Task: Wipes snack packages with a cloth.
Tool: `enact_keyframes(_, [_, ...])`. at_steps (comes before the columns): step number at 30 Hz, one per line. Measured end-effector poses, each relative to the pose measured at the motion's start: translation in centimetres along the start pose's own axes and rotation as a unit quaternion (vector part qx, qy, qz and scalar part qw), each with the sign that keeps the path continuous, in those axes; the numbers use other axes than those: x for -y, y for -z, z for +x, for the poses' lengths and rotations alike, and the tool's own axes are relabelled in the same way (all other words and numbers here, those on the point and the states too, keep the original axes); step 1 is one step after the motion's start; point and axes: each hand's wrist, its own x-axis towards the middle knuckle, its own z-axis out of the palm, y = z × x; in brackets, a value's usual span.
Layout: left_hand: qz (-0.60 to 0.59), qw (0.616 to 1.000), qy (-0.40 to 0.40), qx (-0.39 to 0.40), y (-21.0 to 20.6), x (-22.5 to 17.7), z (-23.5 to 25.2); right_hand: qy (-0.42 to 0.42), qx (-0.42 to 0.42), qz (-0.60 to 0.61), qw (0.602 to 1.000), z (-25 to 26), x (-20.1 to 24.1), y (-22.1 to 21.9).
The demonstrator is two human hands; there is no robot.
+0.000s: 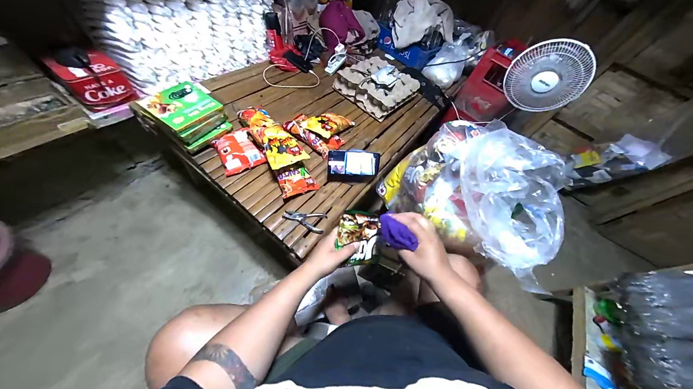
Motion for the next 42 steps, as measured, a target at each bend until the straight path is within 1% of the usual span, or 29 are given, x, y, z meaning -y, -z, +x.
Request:
enact_keyframes(4, [0.067,0.997,-0.023,0.025,-0.3,-0.2,-0.5,0.123,0.050,-0.038,0.990,-0.6,1.8,-2.9])
enact_keyframes(7, [0.099,0.993,-0.044,0.041,-0.4,0.1,-0.5,0.161,0.059,-0.078,0.982,-1.0,1.5,-5.1])
enact_keyframes(11, [0.120,0.990,-0.047,0.051,-0.4,0.4,-0.5,0.158,0.072,-0.097,0.980,-0.8,0.8,-5.5])
enact_keyframes(17, [0.138,0.988,-0.059,0.029,-0.4,0.3,-0.5,0.112,0.058,-0.070,0.990,-0.1,1.4,-4.9])
enact_keyframes(20, [0.157,0.985,-0.066,0.010,-0.3,0.0,-0.7,0.122,0.042,-0.073,0.989,0.1,1.9,-4.7])
enact_keyframes(22, [0.160,0.985,-0.069,0.002,-0.3,0.0,-0.9,0.117,0.050,-0.069,0.989,0.2,2.2,-4.6])
enact_keyframes(29, [0.169,0.982,-0.079,-0.013,-0.2,-0.2,-0.9,0.047,0.085,-0.037,0.995,1.3,4.3,-3.6])
enact_keyframes(30, [0.166,0.982,-0.085,-0.014,-0.2,-0.1,-0.9,0.050,0.090,-0.041,0.994,1.2,5.0,-3.4])
enact_keyframes(32, [0.163,0.981,-0.101,-0.035,-0.4,0.4,-1.2,0.088,0.085,-0.062,0.991,0.9,5.9,-3.6])
enact_keyframes(35, [0.172,0.976,-0.114,-0.064,-0.8,0.6,-1.9,0.139,0.068,-0.096,0.983,0.4,6.2,-4.5])
enact_keyframes(38, [0.172,0.980,-0.092,-0.050,-0.8,0.4,-1.9,0.147,0.061,-0.117,0.980,0.6,5.4,-4.9])
enact_keyframes(39, [0.158,0.982,-0.099,-0.042,-0.7,0.5,-1.8,0.146,0.061,-0.118,0.980,0.7,5.2,-4.8])
enact_keyframes(42, [0.096,0.983,-0.155,-0.026,-0.9,1.0,-1.3,0.152,0.048,-0.122,0.980,0.8,4.7,-4.0])
